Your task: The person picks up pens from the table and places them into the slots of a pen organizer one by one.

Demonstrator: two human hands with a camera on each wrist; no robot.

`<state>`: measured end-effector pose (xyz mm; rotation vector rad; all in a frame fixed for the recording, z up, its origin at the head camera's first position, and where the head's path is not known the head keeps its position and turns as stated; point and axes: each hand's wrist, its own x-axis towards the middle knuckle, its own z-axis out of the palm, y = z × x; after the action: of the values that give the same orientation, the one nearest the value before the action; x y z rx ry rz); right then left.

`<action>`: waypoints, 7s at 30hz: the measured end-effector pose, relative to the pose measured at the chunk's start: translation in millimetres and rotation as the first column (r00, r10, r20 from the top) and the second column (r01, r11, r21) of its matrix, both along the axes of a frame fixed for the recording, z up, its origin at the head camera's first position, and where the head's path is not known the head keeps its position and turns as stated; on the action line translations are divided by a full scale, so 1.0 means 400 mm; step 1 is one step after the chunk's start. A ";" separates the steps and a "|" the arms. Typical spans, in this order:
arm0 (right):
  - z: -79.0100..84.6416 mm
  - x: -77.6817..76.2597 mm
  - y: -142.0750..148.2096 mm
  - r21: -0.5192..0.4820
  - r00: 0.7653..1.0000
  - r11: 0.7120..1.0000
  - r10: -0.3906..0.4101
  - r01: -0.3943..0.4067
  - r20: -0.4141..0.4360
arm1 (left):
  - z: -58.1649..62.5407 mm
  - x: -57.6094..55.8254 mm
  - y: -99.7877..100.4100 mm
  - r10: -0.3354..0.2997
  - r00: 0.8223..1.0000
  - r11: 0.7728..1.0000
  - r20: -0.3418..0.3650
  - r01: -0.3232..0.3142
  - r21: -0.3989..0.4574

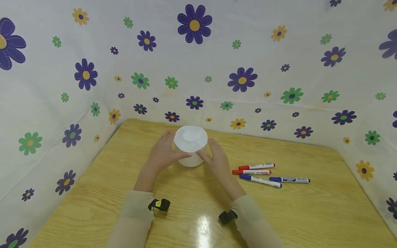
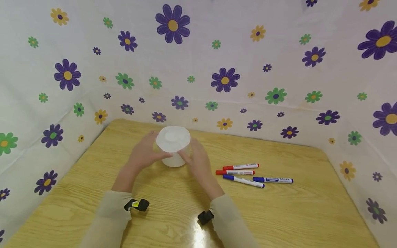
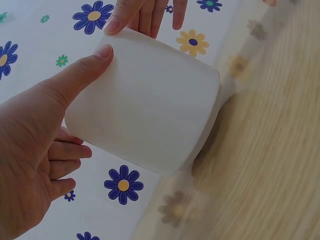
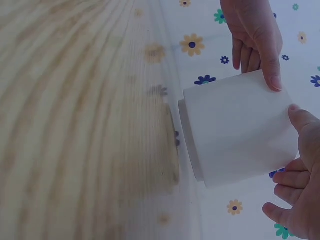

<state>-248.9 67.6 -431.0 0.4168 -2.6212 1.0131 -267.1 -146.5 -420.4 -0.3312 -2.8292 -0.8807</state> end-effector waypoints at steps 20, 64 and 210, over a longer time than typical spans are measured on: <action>-0.009 0.063 0.103 0.022 0.999 1.000 -0.003 0.004 -0.033 | 0.002 0.026 0.081 -0.089 0.996 0.996 0.020 0.089 0.003; 0.091 0.052 0.353 0.153 0.999 0.988 -0.022 0.015 0.042 | 0.009 0.037 0.101 -0.130 0.989 0.990 0.077 0.134 -0.047; 0.179 0.185 0.259 0.214 0.852 0.973 0.185 -0.088 -0.489 | 0.029 0.081 0.074 -0.189 0.972 0.980 0.138 0.196 -0.037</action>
<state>-174.8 171.1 -359.5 0.8054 -2.2254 0.5883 -234.7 -117.0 -408.9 -0.5835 -2.9858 -0.9000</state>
